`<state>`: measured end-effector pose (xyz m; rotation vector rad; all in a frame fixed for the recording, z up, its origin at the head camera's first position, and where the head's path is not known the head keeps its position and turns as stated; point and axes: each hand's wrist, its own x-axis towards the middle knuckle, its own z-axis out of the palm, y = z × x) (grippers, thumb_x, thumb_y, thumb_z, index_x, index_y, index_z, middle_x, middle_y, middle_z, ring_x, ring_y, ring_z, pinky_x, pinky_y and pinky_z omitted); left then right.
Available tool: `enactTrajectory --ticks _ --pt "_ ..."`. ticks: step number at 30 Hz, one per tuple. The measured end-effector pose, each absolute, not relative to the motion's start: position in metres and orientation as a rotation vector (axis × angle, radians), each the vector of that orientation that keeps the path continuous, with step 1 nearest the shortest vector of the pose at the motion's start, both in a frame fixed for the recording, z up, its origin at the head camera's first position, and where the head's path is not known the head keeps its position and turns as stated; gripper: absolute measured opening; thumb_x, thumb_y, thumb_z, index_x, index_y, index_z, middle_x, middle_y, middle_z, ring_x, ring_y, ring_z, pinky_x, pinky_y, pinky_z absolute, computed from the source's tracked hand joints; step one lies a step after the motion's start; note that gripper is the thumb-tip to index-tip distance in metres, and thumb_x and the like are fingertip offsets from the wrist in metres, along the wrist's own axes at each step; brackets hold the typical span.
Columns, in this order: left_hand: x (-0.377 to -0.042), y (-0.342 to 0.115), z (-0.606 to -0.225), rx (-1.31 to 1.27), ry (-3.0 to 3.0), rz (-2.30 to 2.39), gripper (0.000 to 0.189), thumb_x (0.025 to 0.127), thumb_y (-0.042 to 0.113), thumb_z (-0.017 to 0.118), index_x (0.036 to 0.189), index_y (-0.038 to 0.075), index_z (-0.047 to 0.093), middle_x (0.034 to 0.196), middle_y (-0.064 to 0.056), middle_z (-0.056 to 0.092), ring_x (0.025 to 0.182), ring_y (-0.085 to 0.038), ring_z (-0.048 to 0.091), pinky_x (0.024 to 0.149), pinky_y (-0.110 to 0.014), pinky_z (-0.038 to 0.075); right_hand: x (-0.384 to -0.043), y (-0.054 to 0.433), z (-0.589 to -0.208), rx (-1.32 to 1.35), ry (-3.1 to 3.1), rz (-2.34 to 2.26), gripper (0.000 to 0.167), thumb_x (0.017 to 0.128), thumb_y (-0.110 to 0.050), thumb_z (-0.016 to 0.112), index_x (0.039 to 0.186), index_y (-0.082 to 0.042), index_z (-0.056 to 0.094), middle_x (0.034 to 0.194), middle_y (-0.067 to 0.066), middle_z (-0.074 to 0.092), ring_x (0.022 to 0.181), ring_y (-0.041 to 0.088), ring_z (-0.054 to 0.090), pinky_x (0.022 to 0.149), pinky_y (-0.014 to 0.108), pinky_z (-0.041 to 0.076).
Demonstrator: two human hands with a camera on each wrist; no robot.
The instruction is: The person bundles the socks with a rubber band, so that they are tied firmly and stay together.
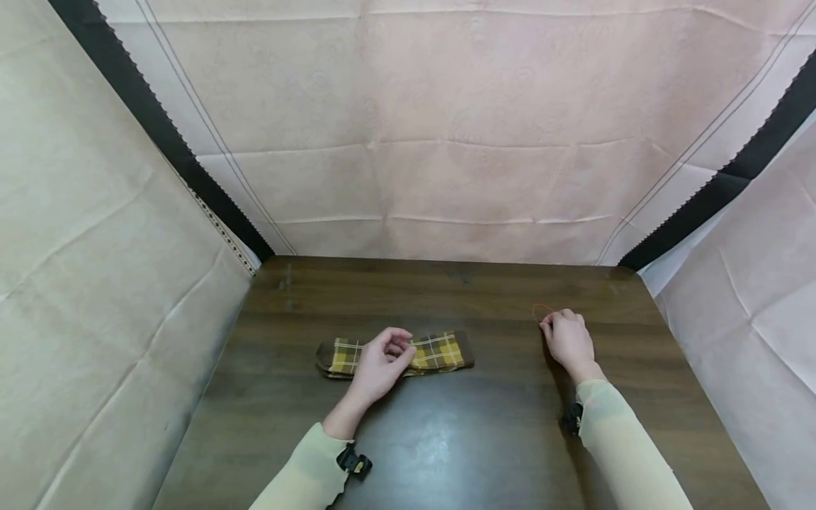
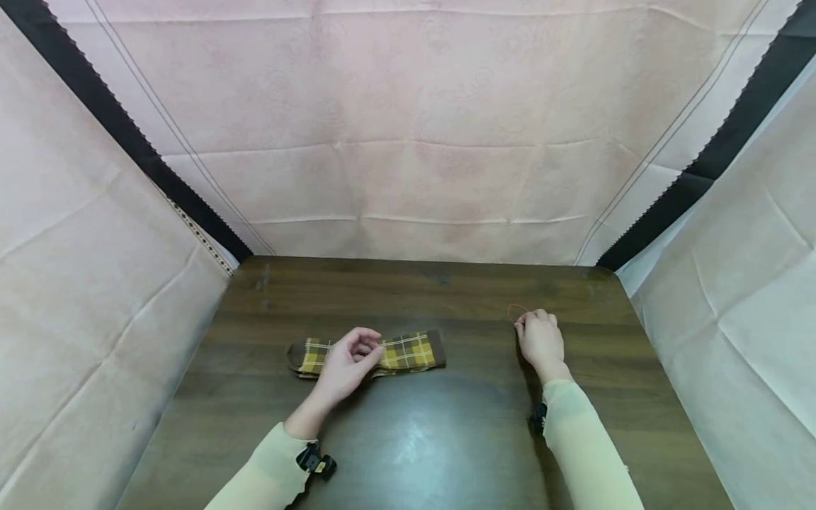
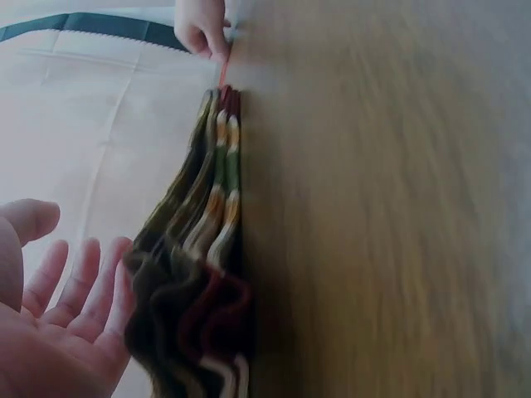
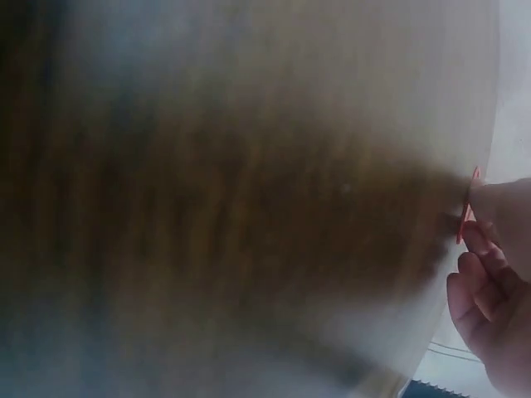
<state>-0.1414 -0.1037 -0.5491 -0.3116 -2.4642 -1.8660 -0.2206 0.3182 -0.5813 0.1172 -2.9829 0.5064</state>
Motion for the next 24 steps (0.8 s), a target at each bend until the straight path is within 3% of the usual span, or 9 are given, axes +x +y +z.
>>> enactTrajectory --ticks 4,9,13,17,21,24 --pt "-0.142 -0.096 -0.549 -0.31 -2.488 -1.833 0.026 0.101 0.012 0.076 0.124 0.0 0.07 0.101 -0.001 0.071 0.089 -0.016 0.069 0.076 -0.028 0.06 -0.223 0.312 -0.581 0.189 -2.968 0.479 0.018 0.108 -0.012 0.06 0.1 0.002 0.068 0.107 0.026 0.064 0.107 0.052 0.055 0.094 0.065 0.047" --pt "-0.143 -0.089 -0.549 -0.307 -2.488 -1.776 0.022 0.1 0.009 0.076 0.121 0.002 0.072 0.099 0.0 0.071 0.088 -0.014 0.069 0.074 -0.027 0.059 -0.218 0.301 -0.584 0.129 -2.876 0.78 0.017 0.112 -0.011 0.051 0.109 0.003 0.059 0.104 0.024 0.072 0.105 0.05 0.061 0.1 0.061 0.043" --pt "-0.146 -0.082 -0.547 -0.356 -2.514 -1.712 0.022 0.1 0.007 0.076 0.12 0.0 0.072 0.098 0.0 0.07 0.087 -0.014 0.068 0.074 -0.027 0.059 -0.209 0.29 -0.582 0.003 -2.826 1.049 0.021 0.116 -0.019 0.045 0.115 0.0 0.055 0.102 0.016 0.076 0.102 0.044 0.065 0.092 0.057 0.047" --pt "-0.15 -0.073 -0.544 -0.41 -2.584 -1.572 0.02 0.099 0.007 0.077 0.118 0.002 0.073 0.1 -0.001 0.071 0.089 -0.015 0.068 0.075 -0.028 0.058 -0.206 0.277 -0.574 -0.086 -2.789 1.293 0.028 0.116 -0.028 0.048 0.118 -0.002 0.058 0.099 0.012 0.077 0.093 0.031 0.068 0.085 0.041 0.05" --pt "-0.154 -0.065 -0.545 -0.463 -2.683 -1.362 0.022 0.098 0.011 0.08 0.118 0.006 0.074 0.108 -0.005 0.071 0.099 -0.021 0.07 0.084 -0.036 0.059 -0.203 0.26 -0.565 -0.106 -2.694 1.688 0.032 0.116 -0.024 0.049 0.131 0.002 0.059 0.106 0.016 0.075 0.092 0.022 0.069 0.078 0.03 0.053" --pt "-0.155 -0.059 -0.548 -0.504 -2.764 -1.195 0.02 0.097 0.015 0.081 0.116 0.01 0.076 0.114 -0.004 0.071 0.104 -0.023 0.069 0.088 -0.039 0.059 -0.199 0.246 -0.561 -0.071 -2.623 1.95 0.033 0.117 -0.015 0.042 0.139 0.005 0.055 0.118 0.022 0.071 0.094 0.019 0.069 0.079 0.032 0.054"
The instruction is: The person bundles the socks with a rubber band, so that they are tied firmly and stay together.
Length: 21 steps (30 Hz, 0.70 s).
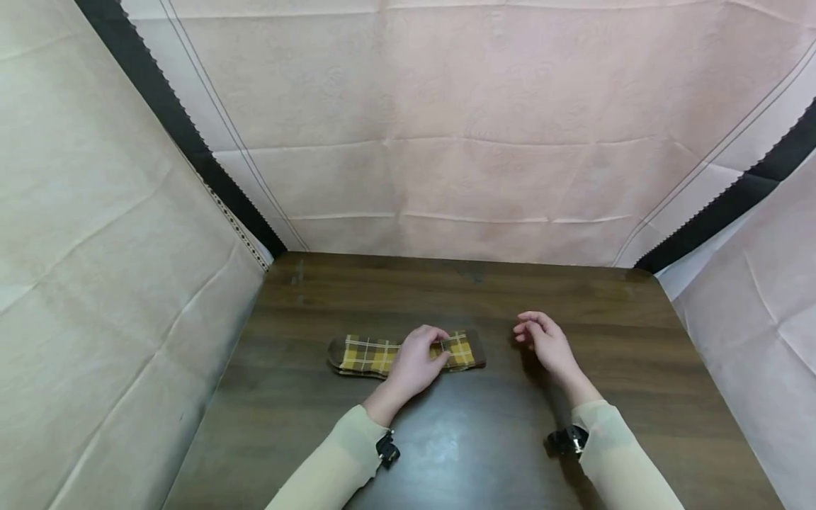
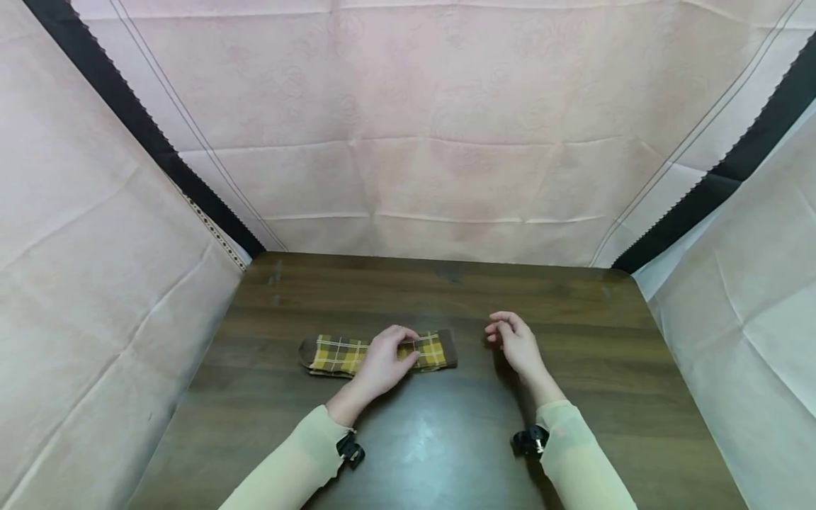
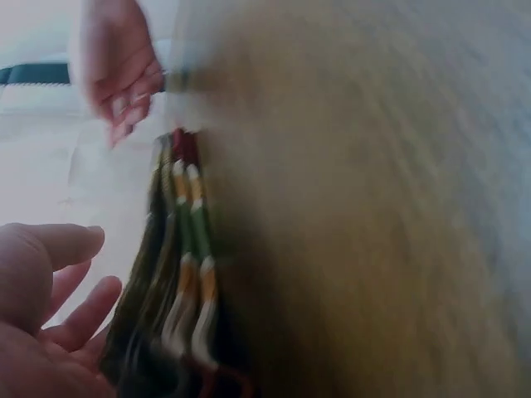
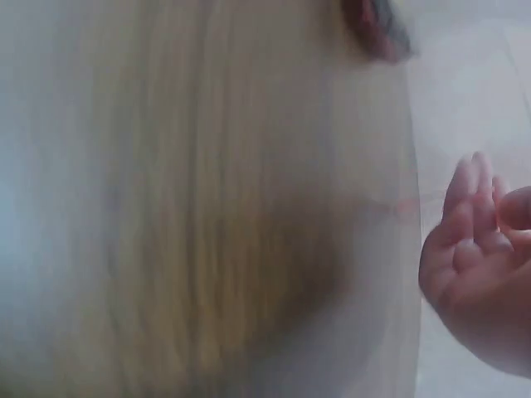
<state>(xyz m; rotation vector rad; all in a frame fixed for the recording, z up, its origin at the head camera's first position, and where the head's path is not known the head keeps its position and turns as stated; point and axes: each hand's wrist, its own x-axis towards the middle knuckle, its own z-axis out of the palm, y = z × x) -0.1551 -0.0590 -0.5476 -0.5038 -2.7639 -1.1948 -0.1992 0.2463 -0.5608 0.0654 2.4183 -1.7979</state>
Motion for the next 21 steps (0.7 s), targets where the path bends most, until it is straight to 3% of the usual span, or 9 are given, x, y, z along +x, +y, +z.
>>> enactTrajectory --ticks 3,8,12,15,21 --pt "-0.156 -0.048 -0.55 -0.545 -2.815 -1.055 0.012 0.099 0.018 0.08 0.11 0.014 0.08 0.113 0.0 0.072 0.103 -0.021 0.068 0.087 -0.038 0.059 -0.195 0.239 -0.562 0.021 2.315 -1.832 0.03 0.116 -0.007 0.039 0.139 0.006 0.054 0.13 0.027 0.068 0.089 0.017 0.07 0.076 0.03 0.053" --pt "-0.161 -0.036 -0.557 -0.552 -2.822 -0.959 0.004 0.099 0.018 0.08 0.101 0.017 0.084 0.105 0.003 0.075 0.099 -0.016 0.069 0.091 -0.035 0.058 -0.19 0.228 -0.569 0.007 2.242 -1.841 0.017 0.111 -0.002 0.054 0.126 0.006 0.057 0.136 0.028 0.067 0.085 0.016 0.073 0.069 0.027 0.053" --pt "-0.164 -0.031 -0.567 -0.475 -2.798 -1.11 0.007 0.095 0.016 0.084 0.102 0.014 0.083 0.103 0.002 0.075 0.092 -0.013 0.069 0.08 -0.028 0.059 -0.187 0.225 -0.572 0.063 2.196 -1.857 0.015 0.107 -0.01 0.067 0.115 0.0 0.058 0.135 0.024 0.069 0.084 0.014 0.075 0.067 0.024 0.052" --pt "-0.165 -0.031 -0.573 -0.411 -2.769 -1.203 0.012 0.093 0.016 0.087 0.103 0.012 0.082 0.102 0.0 0.074 0.09 -0.012 0.069 0.078 -0.025 0.058 -0.186 0.225 -0.572 0.067 2.161 -1.844 0.019 0.107 -0.016 0.07 0.11 -0.004 0.056 0.134 0.022 0.07 0.083 0.014 0.075 0.066 0.024 0.051" --pt "-0.167 -0.034 -0.575 -0.371 -2.757 -1.28 0.019 0.09 0.017 0.09 0.105 0.01 0.082 0.102 -0.003 0.073 0.091 -0.018 0.069 0.08 -0.031 0.059 -0.184 0.226 -0.569 0.006 2.21 -1.689 0.031 0.111 -0.029 0.063 0.122 -0.001 0.069 0.129 0.016 0.074 0.088 0.019 0.075 0.07 0.028 0.054"
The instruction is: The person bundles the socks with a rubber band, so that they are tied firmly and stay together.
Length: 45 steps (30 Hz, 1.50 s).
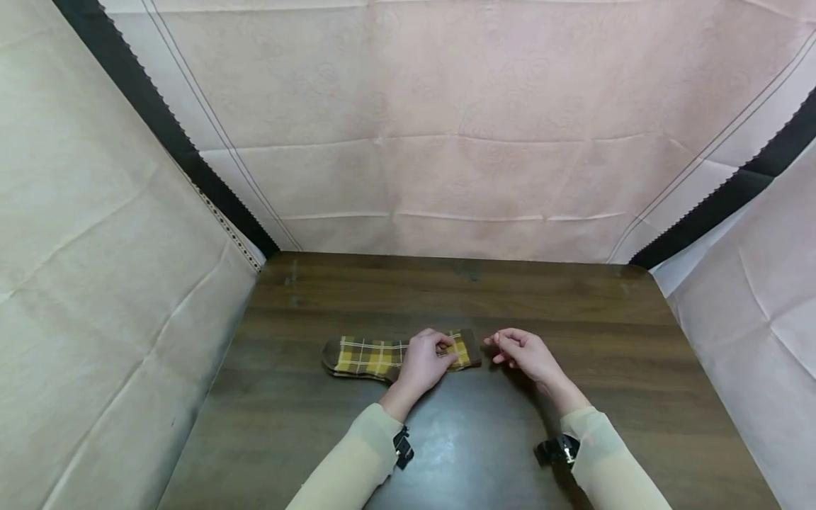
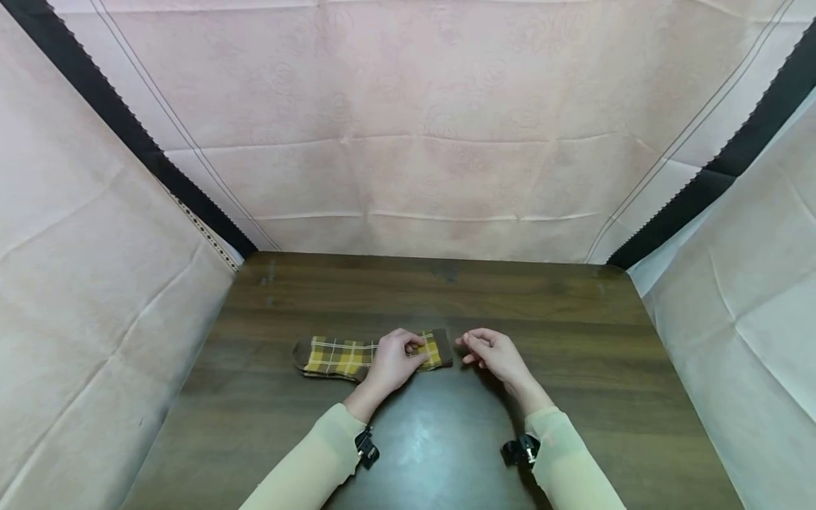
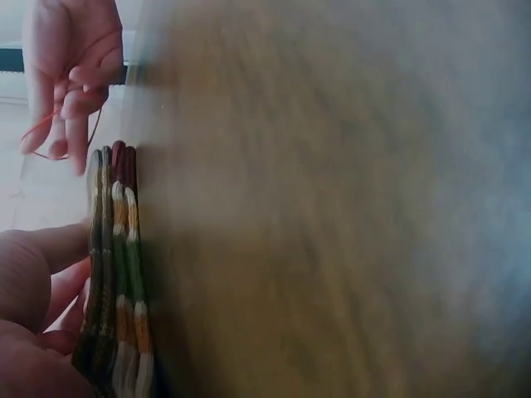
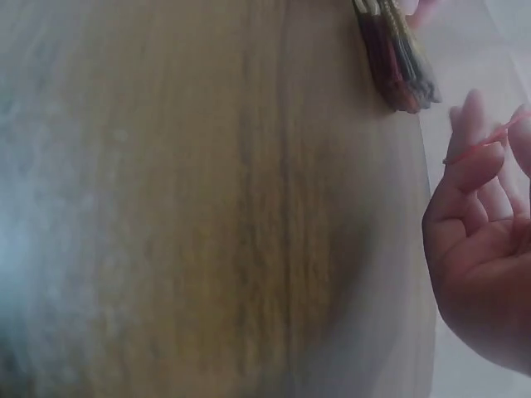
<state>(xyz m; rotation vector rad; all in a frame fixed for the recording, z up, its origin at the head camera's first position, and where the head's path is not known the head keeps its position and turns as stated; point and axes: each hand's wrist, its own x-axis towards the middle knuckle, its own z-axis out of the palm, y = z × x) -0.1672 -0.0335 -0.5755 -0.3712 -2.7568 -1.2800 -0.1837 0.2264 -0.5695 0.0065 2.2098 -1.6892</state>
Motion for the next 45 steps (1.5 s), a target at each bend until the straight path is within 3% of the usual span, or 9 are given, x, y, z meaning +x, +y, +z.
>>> enactTrajectory --ticks 5,11,19,25,30,34,40,45 --pt "-0.168 -0.037 -0.575 -0.354 -2.764 -1.319 0.021 0.089 0.018 0.09 0.106 0.008 0.082 0.101 -0.004 0.073 0.091 -0.019 0.067 0.079 -0.031 0.058 -0.183 0.223 -0.565 0.0 2.237 -1.571 0.047 0.113 -0.039 0.057 0.136 -0.001 0.071 0.128 0.017 0.074 0.094 0.024 0.077 0.07 0.03 0.056" --pt "-0.167 -0.036 -0.576 -0.382 -2.786 -1.284 0.021 0.091 0.02 0.089 0.108 0.01 0.082 0.103 -0.004 0.071 0.091 -0.019 0.065 0.079 -0.032 0.056 -0.183 0.216 -0.562 0.03 2.187 -1.535 0.06 0.113 -0.046 0.053 0.141 0.005 0.064 0.125 0.02 0.075 0.091 0.022 0.077 0.067 0.027 0.054" --pt "-0.16 -0.028 -0.578 -0.484 -2.865 -1.047 0.043 0.084 0.044 0.093 0.114 0.017 0.078 0.11 0.001 0.06 0.102 -0.017 0.055 0.085 -0.033 0.054 -0.183 0.203 -0.562 0.108 2.083 -1.581 0.055 0.112 -0.042 0.059 0.129 0.01 0.067 0.101 0.011 0.076 0.079 0.012 0.07 0.063 0.021 0.052" --pt "-0.158 -0.02 -0.579 -0.487 -2.851 -0.918 0.047 0.08 0.036 0.098 0.115 0.016 0.073 0.108 0.0 0.059 0.101 -0.02 0.054 0.083 -0.033 0.054 -0.184 0.2 -0.562 0.143 2.003 -1.646 0.053 0.11 -0.045 0.061 0.123 0.006 0.069 0.09 0.003 0.07 0.078 0.011 0.064 0.065 0.021 0.053" --pt "-0.16 -0.019 -0.579 -0.405 -2.812 -0.957 0.034 0.082 0.019 0.092 0.109 0.014 0.072 0.107 -0.003 0.063 0.099 -0.022 0.058 0.083 -0.037 0.056 -0.184 0.199 -0.565 0.124 2.022 -1.69 0.059 0.109 -0.046 0.061 0.138 0.005 0.065 0.105 0.008 0.074 0.085 0.013 0.068 0.07 0.024 0.055" --pt "-0.162 -0.02 -0.58 -0.353 -2.778 -1.036 0.026 0.084 0.017 0.087 0.106 0.013 0.073 0.106 -0.003 0.065 0.099 -0.023 0.06 0.081 -0.037 0.056 -0.182 0.201 -0.57 0.072 2.095 -1.693 0.059 0.11 -0.04 0.064 0.148 0.004 0.058 0.122 0.016 0.074 0.098 0.018 0.074 0.078 0.026 0.059" --pt "-0.163 -0.023 -0.583 -0.285 -2.746 -1.159 0.021 0.09 0.02 0.083 0.107 0.014 0.073 0.103 0.0 0.066 0.095 -0.019 0.061 0.079 -0.035 0.055 -0.181 0.198 -0.576 -0.064 2.017 -1.766 0.073 0.105 -0.023 0.073 0.162 0.005 0.036 0.157 0.028 0.05 0.133 0.03 0.062 0.094 0.037 0.061" --pt "-0.161 -0.025 -0.584 -0.284 -2.692 -1.212 0.02 0.09 0.021 0.083 0.106 0.015 0.073 0.098 0.002 0.065 0.088 -0.015 0.06 0.075 -0.033 0.053 -0.185 0.187 -0.576 -0.108 1.915 -1.814 0.087 0.101 -0.014 0.077 0.166 0.004 0.023 0.165 0.031 0.035 0.142 0.038 0.05 0.095 0.043 0.061"
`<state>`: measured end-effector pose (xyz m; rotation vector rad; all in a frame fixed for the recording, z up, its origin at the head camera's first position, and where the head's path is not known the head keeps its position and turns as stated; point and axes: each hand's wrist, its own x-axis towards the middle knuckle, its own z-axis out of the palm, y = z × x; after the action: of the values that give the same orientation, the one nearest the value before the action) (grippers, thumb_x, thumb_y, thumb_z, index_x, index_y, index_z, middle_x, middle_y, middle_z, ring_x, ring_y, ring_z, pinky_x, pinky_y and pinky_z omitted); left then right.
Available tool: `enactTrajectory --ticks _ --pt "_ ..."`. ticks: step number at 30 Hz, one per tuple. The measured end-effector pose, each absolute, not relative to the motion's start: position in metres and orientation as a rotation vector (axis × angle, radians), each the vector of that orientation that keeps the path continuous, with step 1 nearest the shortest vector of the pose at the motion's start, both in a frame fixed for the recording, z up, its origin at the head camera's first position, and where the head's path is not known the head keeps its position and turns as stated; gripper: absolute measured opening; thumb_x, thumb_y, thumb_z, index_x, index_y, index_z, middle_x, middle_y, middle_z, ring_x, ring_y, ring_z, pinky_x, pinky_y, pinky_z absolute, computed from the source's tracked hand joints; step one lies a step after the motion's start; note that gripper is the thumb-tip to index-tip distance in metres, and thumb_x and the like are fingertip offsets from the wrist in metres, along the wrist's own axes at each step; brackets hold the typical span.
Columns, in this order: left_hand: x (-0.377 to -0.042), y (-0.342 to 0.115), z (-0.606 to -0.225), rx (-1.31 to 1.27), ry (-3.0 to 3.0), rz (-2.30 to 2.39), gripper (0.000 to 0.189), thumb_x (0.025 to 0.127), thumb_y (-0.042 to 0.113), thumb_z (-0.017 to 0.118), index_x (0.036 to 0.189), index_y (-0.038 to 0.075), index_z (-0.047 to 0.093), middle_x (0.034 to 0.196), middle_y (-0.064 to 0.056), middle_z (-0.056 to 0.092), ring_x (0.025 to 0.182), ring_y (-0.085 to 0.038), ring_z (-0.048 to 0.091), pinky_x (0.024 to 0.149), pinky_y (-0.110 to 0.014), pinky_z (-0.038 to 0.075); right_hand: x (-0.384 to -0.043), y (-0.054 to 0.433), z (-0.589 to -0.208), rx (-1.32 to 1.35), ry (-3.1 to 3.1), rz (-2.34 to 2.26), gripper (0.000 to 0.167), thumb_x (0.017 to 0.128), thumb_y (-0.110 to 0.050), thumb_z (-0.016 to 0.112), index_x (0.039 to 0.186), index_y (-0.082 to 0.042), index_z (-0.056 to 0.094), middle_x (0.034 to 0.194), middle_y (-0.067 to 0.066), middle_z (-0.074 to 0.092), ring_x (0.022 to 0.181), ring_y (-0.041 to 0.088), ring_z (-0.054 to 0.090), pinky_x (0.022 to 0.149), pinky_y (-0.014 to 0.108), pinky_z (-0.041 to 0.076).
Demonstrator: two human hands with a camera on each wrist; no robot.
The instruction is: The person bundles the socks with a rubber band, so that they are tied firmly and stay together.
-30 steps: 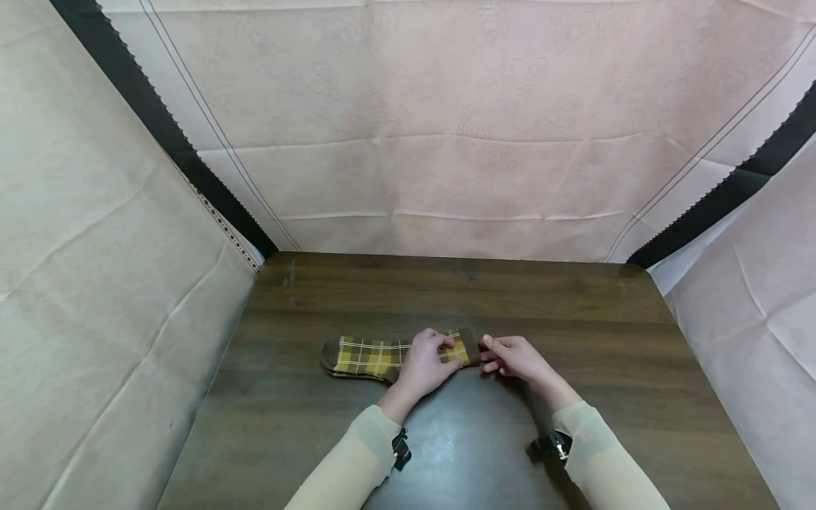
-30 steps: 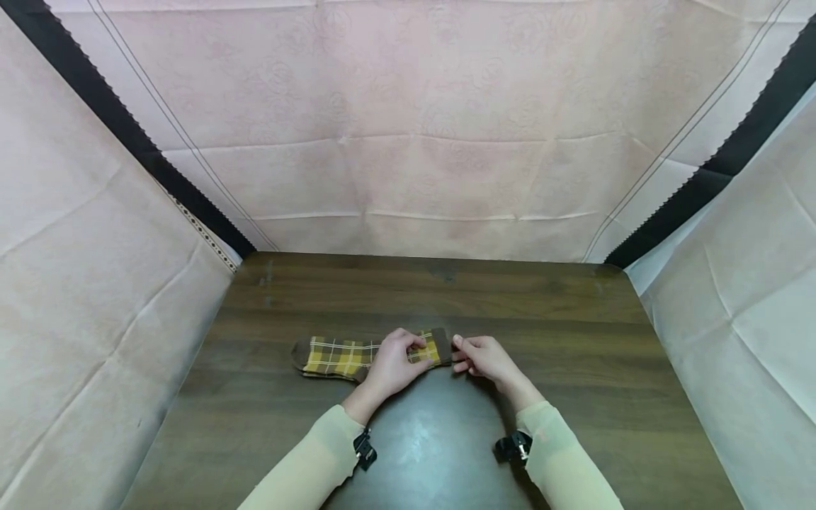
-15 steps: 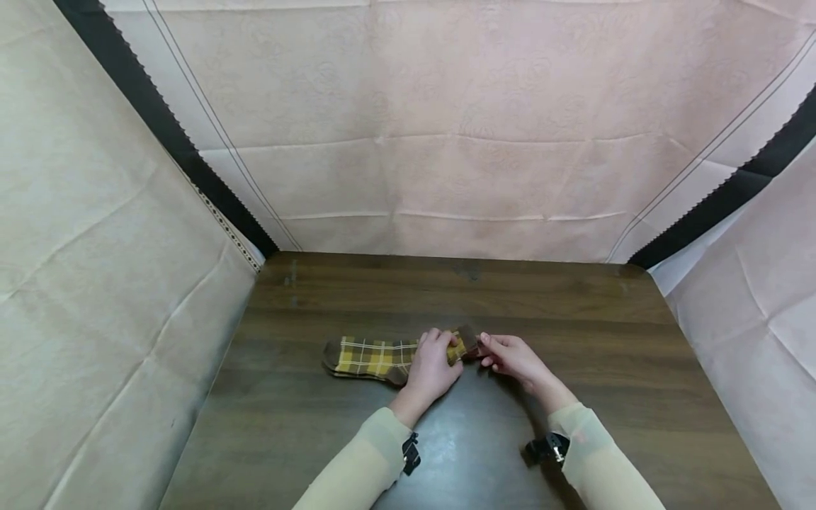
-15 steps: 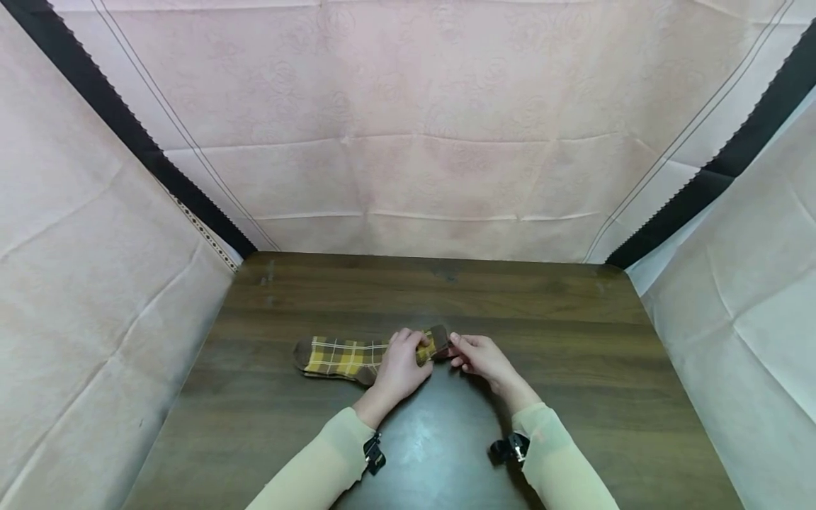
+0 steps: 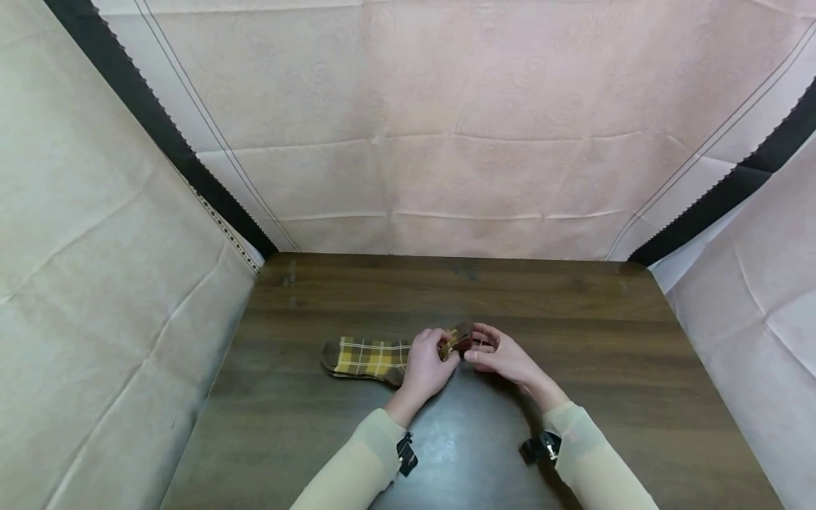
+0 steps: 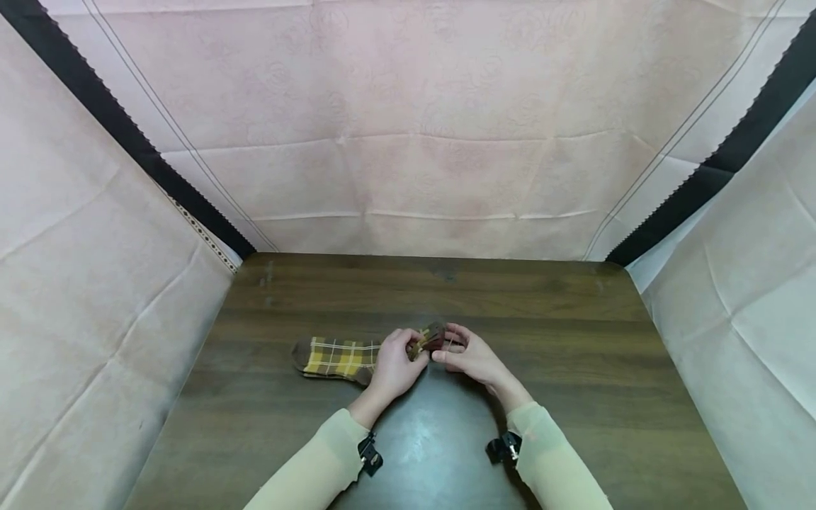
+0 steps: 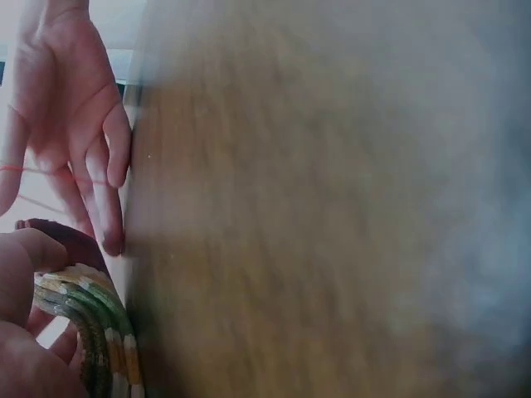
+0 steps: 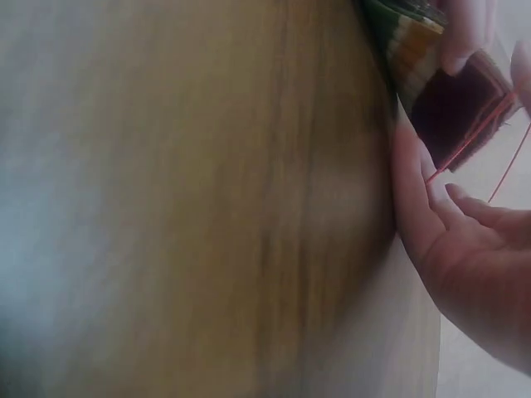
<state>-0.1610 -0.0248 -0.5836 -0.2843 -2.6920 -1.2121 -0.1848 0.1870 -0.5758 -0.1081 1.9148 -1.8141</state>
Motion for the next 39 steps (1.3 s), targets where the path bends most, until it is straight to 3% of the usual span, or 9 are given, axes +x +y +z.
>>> enactTrajectory --ticks 6,11,17,26,31,36,39 --pt "-0.159 -0.028 -0.584 -0.335 -2.666 -1.229 0.021 0.092 0.024 0.086 0.108 0.016 0.075 0.101 0.0 0.067 0.089 -0.017 0.061 0.076 -0.034 0.054 -0.193 0.171 -0.576 -0.153 1.939 -1.793 0.094 0.095 -0.017 0.085 0.167 -0.001 0.026 0.144 0.028 0.057 0.12 0.024 0.066 0.087 0.037 0.063" --pt "-0.158 -0.03 -0.585 -0.407 -2.681 -1.231 0.023 0.09 0.023 0.087 0.109 0.015 0.077 0.108 -0.002 0.068 0.098 -0.021 0.063 0.083 -0.038 0.056 -0.198 0.163 -0.577 -0.206 2.124 -1.691 0.09 0.091 -0.022 0.089 0.162 -0.005 0.038 0.119 0.018 0.067 0.099 0.021 0.065 0.079 0.03 0.058" --pt "-0.159 -0.033 -0.586 -0.474 -2.679 -1.255 0.026 0.086 0.012 0.086 0.111 0.012 0.079 0.109 -0.005 0.067 0.103 -0.025 0.063 0.091 -0.042 0.057 -0.202 0.159 -0.576 -0.292 2.322 -1.501 0.083 0.083 -0.035 0.095 0.15 -0.01 0.052 0.12 0.012 0.069 0.104 0.024 0.064 0.09 0.036 0.051" --pt "-0.162 -0.038 -0.588 -0.543 -2.72 -1.237 0.024 0.089 0.013 0.086 0.112 0.014 0.081 0.106 -0.004 0.066 0.1 -0.022 0.061 0.088 -0.038 0.056 -0.204 0.154 -0.567 -0.417 2.379 -1.378 0.084 0.076 -0.04 0.099 0.142 -0.017 0.052 0.132 0.009 0.061 0.117 0.027 0.058 0.101 0.044 0.047" --pt "-0.162 -0.039 -0.589 -0.503 -2.711 -1.281 0.03 0.087 0.012 0.088 0.116 0.014 0.08 0.107 -0.003 0.066 0.099 -0.02 0.061 0.089 -0.037 0.056 -0.205 0.152 -0.565 -0.362 2.404 -1.312 0.083 0.077 -0.044 0.097 0.142 -0.011 0.056 0.14 0.013 0.061 0.121 0.028 0.056 0.105 0.046 0.046" --pt "-0.161 -0.038 -0.588 -0.469 -2.727 -1.279 0.053 0.086 0.011 0.088 0.134 0.014 0.067 0.108 -0.001 0.065 0.097 -0.017 0.059 0.084 -0.033 0.054 -0.209 0.153 -0.564 -0.307 2.368 -1.255 0.083 0.08 -0.041 0.096 0.141 -0.002 0.055 0.131 0.017 0.065 0.109 0.027 0.062 0.098 0.045 0.051" --pt "-0.161 -0.038 -0.588 -0.512 -2.733 -1.253 0.059 0.088 0.012 0.088 0.141 0.018 0.064 0.113 -0.001 0.065 0.101 -0.017 0.06 0.086 -0.035 0.056 -0.212 0.155 -0.561 -0.334 2.332 -1.239 0.083 0.081 -0.039 0.095 0.141 0.002 0.054 0.13 0.017 0.065 0.11 0.027 0.062 0.099 0.046 0.052"
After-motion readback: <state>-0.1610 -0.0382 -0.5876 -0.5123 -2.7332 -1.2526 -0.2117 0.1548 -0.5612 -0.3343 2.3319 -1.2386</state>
